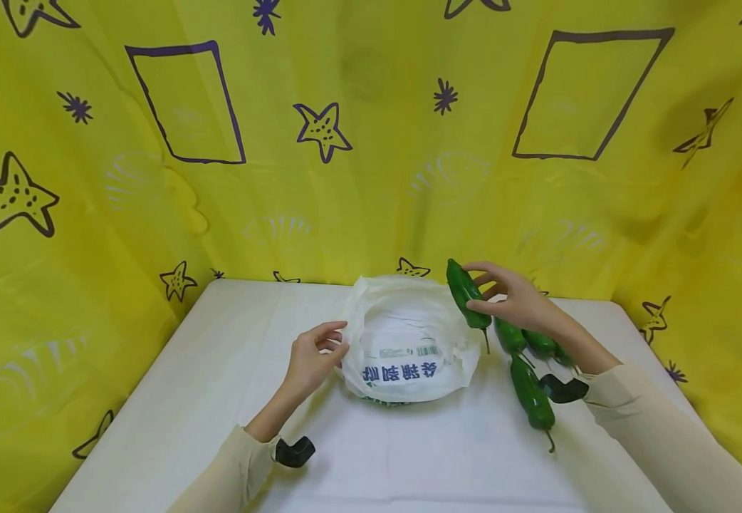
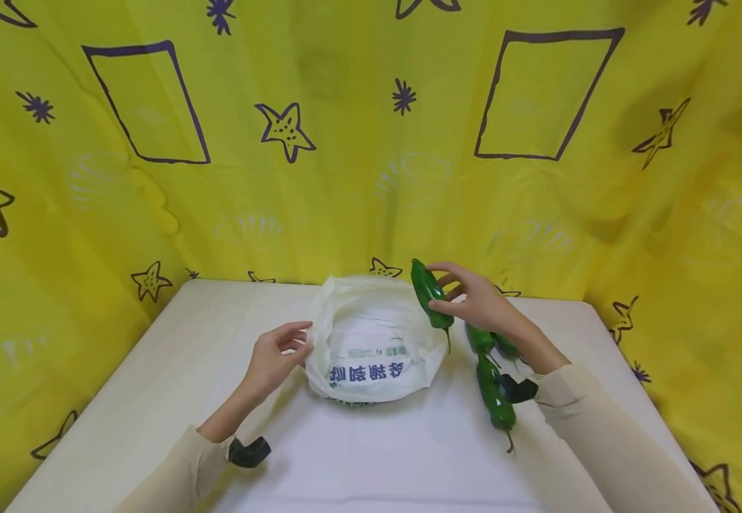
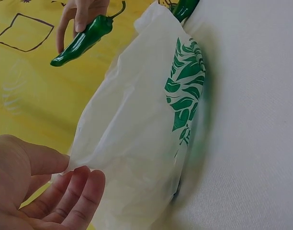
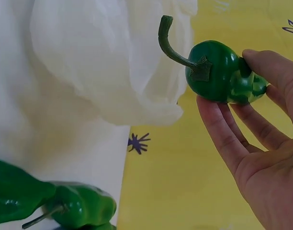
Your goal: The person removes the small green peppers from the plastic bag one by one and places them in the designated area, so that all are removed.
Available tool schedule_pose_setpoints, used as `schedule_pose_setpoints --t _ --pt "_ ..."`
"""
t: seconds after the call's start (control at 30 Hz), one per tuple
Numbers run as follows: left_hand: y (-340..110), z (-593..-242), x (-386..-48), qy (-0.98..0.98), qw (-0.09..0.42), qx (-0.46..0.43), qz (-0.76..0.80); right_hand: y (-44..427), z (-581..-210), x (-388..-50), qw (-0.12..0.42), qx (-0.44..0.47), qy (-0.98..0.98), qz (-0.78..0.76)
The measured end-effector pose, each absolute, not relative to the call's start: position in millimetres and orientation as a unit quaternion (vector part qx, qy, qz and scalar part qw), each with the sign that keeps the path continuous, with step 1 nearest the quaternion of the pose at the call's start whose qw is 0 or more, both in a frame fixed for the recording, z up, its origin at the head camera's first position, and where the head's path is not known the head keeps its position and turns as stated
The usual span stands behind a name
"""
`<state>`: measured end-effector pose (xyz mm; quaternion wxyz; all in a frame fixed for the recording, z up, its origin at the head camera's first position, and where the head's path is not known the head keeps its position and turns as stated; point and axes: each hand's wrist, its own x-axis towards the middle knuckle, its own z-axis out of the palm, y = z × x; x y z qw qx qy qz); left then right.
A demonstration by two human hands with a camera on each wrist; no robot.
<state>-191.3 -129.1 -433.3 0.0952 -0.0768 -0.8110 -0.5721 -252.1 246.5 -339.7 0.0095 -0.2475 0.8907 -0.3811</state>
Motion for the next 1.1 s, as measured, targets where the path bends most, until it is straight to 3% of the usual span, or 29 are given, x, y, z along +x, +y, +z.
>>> schedule_pose_setpoints --t 1.1 --pt "-130.0 -433.7 -192.2 -0.812 0.091 -0.070 -0.572 288.7 -368.2 -240.8 0.011 -0.230 0.899 -0.372"
